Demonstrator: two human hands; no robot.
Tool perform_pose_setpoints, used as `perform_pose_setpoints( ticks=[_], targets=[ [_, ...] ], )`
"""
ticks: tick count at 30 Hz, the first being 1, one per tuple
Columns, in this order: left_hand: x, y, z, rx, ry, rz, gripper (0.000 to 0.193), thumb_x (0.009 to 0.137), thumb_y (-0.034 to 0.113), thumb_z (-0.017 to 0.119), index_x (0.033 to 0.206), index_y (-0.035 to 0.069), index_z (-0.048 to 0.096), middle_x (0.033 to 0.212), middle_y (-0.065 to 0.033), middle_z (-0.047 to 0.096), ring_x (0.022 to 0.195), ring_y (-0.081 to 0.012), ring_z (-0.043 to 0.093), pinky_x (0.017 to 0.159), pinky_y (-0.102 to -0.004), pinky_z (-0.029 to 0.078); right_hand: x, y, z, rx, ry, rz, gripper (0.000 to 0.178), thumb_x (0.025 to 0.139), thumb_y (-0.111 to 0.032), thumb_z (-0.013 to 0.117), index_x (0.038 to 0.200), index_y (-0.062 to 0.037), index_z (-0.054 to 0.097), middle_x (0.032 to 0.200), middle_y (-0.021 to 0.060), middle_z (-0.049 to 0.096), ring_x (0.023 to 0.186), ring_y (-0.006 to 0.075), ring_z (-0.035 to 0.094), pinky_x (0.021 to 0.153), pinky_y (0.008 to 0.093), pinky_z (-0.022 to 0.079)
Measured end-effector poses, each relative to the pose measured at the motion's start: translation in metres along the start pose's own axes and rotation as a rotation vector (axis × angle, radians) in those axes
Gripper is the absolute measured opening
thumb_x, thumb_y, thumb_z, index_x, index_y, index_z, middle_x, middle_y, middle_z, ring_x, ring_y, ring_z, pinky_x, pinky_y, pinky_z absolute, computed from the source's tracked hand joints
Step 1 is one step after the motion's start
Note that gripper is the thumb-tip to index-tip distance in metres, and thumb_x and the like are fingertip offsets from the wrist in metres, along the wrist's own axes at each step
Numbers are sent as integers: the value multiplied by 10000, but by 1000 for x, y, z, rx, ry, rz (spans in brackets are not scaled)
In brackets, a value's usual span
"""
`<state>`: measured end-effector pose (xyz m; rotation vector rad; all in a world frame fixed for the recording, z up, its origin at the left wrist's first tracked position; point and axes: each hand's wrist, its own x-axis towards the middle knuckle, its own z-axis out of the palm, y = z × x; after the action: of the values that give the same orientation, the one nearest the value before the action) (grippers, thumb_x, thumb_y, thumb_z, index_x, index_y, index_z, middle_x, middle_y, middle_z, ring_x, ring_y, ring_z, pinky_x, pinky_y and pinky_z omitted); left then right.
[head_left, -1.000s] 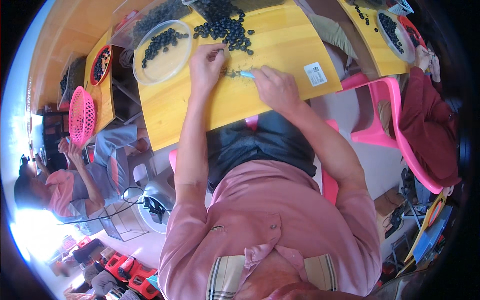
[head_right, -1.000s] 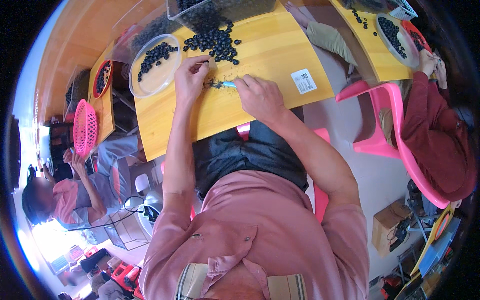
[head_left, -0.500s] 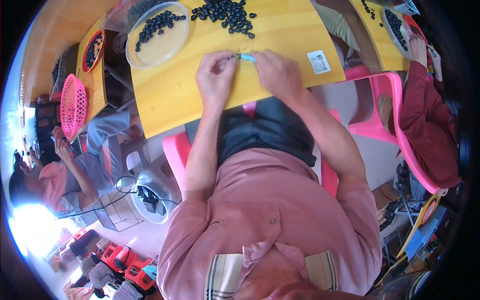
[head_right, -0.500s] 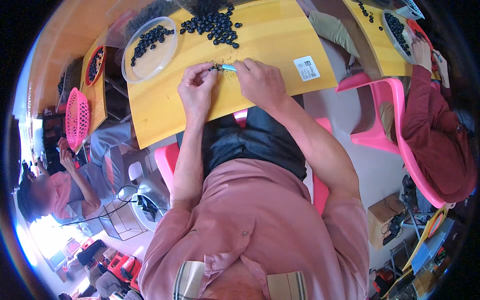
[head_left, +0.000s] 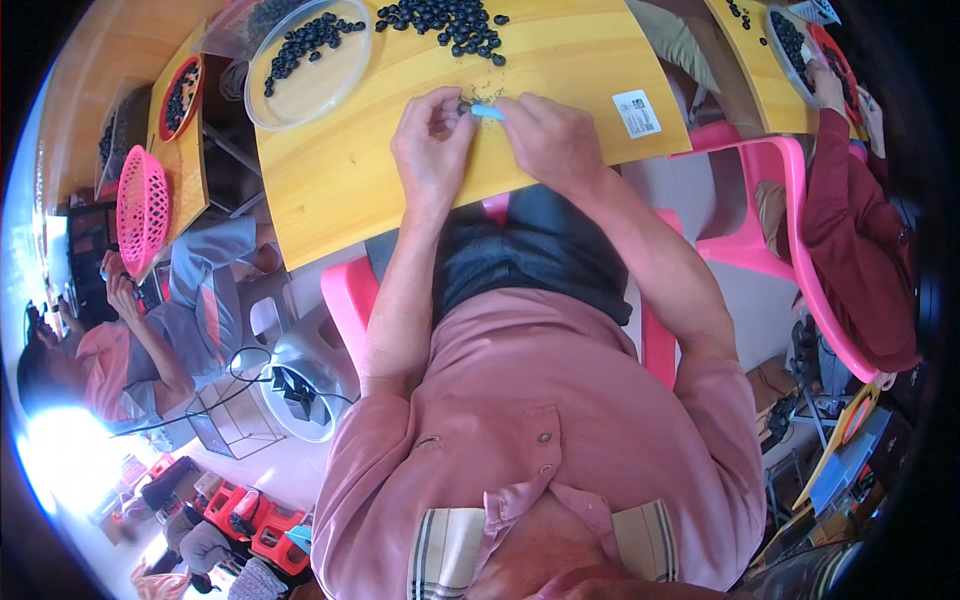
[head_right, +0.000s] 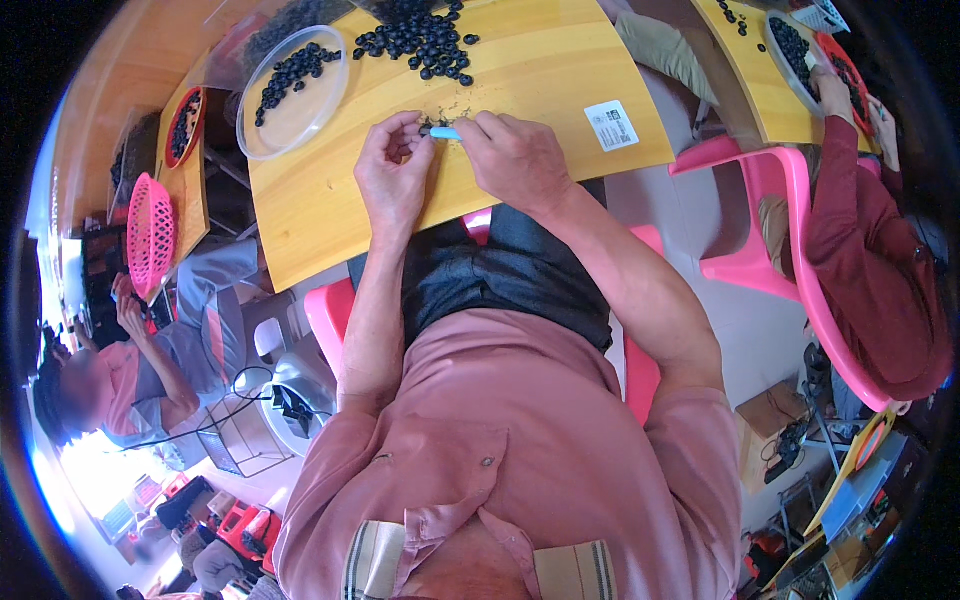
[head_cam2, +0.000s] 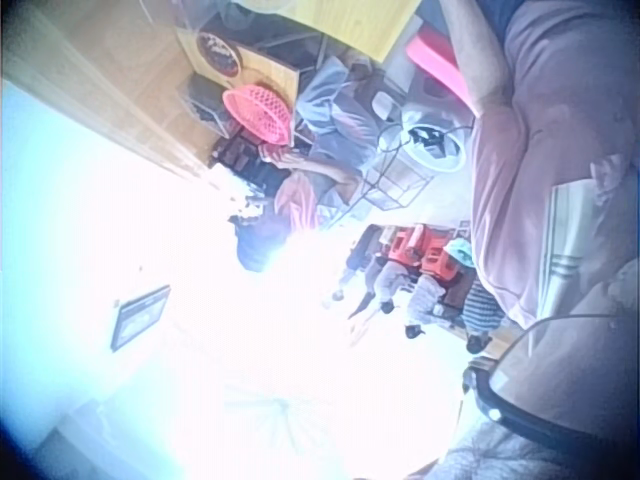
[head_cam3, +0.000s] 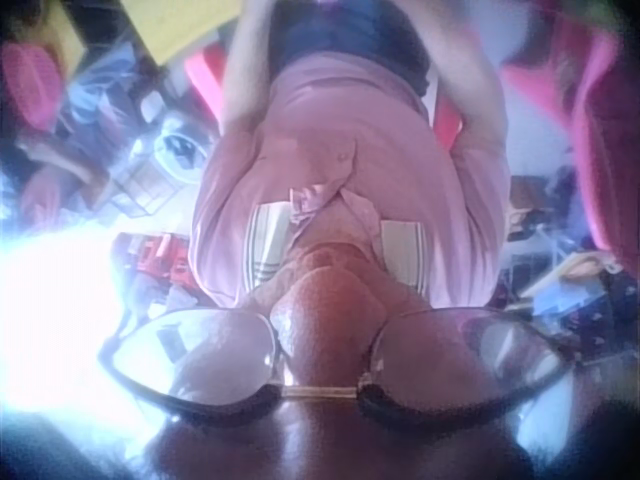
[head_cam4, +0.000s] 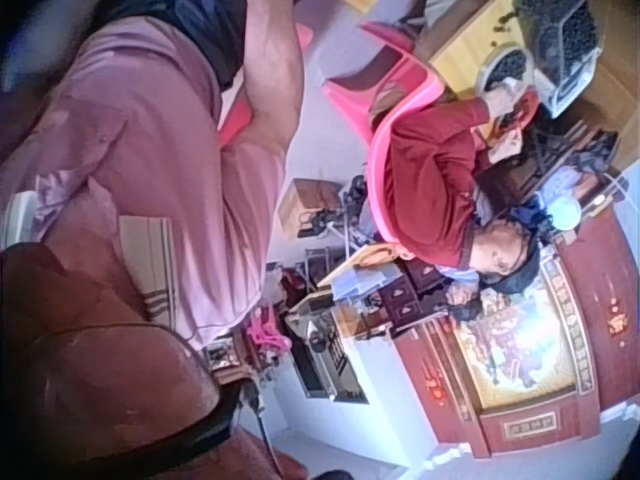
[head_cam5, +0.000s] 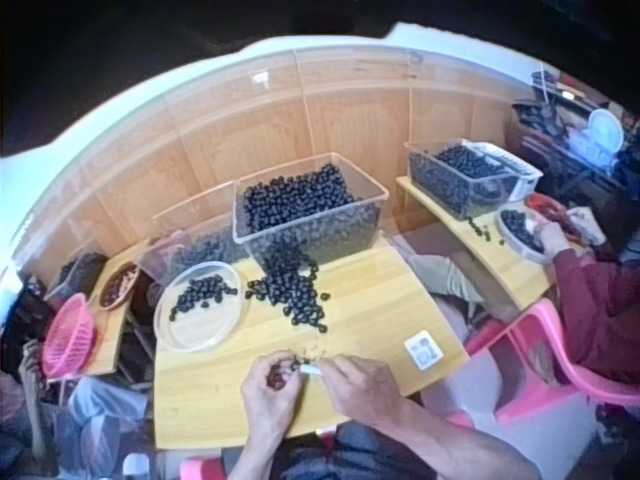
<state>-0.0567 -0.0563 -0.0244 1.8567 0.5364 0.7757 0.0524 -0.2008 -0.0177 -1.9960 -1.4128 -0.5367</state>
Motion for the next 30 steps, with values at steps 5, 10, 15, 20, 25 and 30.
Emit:
perform_pose_setpoints(
  ticks=[5, 10, 15, 20, 25, 30],
  targets=[
    [0, 1, -1, 13, 4, 13, 303, 900, -41, 774, 1192, -10, 695, 1019, -43, 696, 908, -101, 668, 844, -249, 564, 0, 0, 1, -12, -1, -7, 37, 898, -103, 668, 900, -83, 636, 734, 52, 581, 685, 216, 679, 571, 371, 540],
    [0, 2, -1, 70, -9, 23, 290, 903, -43, 771, 1181, -9, 696, 1022, -51, 692, 916, -106, 675, 849, -249, 565, -3, 3, 3, -1, -31, 13, 171, 892, -107, 732, 1055, -59, 729, 776, 79, 610, 682, 264, 678, 576, 388, 540],
    [-1, -6, -2, -18, 0, -1, 283, 915, -45, 764, 1178, -11, 667, 1011, -51, 695, 925, -104, 678, 841, -246, 560, -2, 0, 4, -3, -26, 13, 160, 903, -111, 724, 1054, -60, 731, 775, 76, 613, 680, 258, 682, 575, 386, 543],
    [-3, -4, -1, -124, 16, -76, 291, 922, -52, 760, 1185, -15, 641, 1001, -46, 697, 921, -96, 671, 834, -246, 553, -2, 5, 9, -75, -63, 100, 69, 894, -90, 641, 956, -83, 671, 768, 60, 627, 708, 249, 718, 585, 392, 575],
    [-2, -2, -2, -133, 74, 34, 267, 917, -42, 769, 1169, 2, 693, 993, -40, 683, 905, -98, 654, 808, -234, 536, 0, 6, 9, -52, -48, 94, 91, 905, -100, 640, 982, -78, 684, 788, 63, 639, 725, 262, 724, 594, 404, 582],
    [6, -1, -24, 83, 103, 139, 146, 892, -8, 785, 1033, 21, 759, 966, -86, 712, 888, -166, 694, 820, -287, 568, -1, 3, 6, -41, -68, 114, 110, 911, -109, 637, 997, -74, 695, 799, 67, 640, 734, 255, 721, 595, 407, 581]
  ],
)
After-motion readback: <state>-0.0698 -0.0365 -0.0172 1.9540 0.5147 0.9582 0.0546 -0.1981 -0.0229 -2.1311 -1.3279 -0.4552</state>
